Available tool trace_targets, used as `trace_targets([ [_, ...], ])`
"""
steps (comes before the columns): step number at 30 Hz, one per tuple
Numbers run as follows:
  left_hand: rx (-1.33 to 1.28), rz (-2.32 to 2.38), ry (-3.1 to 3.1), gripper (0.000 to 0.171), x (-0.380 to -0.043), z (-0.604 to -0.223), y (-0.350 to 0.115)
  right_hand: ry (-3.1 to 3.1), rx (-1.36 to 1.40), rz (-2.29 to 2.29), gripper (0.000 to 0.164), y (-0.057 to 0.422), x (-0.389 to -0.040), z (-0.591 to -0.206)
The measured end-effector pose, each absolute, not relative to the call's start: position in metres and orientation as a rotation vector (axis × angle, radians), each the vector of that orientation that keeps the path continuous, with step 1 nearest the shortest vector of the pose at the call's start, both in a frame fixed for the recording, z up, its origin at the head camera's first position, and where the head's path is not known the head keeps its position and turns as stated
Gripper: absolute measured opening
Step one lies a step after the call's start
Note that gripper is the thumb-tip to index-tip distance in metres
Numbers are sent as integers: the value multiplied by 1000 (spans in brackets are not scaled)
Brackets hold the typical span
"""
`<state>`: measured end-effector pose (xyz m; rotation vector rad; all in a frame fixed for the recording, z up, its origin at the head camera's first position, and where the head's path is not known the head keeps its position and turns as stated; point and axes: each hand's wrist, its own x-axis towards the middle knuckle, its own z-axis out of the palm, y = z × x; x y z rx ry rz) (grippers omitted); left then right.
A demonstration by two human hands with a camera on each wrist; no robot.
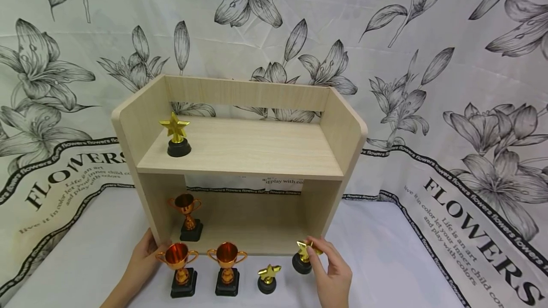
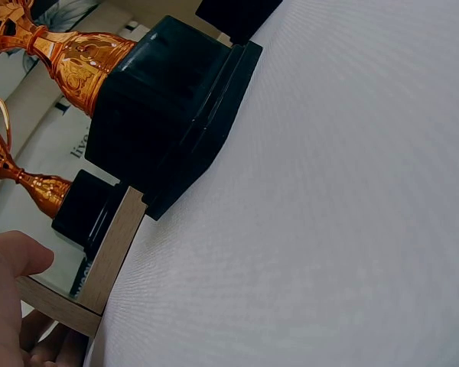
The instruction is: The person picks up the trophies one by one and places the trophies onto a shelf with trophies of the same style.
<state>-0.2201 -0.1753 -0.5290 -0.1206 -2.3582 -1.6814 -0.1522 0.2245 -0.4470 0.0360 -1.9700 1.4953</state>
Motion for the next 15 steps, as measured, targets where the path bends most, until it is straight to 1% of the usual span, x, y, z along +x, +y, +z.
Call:
trace_targets([
  [3, -109, -1674, -2371, 57, -220, -528, -175, -1956, 44, 1504, 25, 224, -152, -445],
  [9, -89, -1651, -2387, 57, -220, -529, -175, -1972, -37, 1517, 24, 222, -150, -439],
  [15, -76, -1660, -2402, 59, -222, -531, -176, -1913, 100, 1544, 24, 222, -152, -437],
])
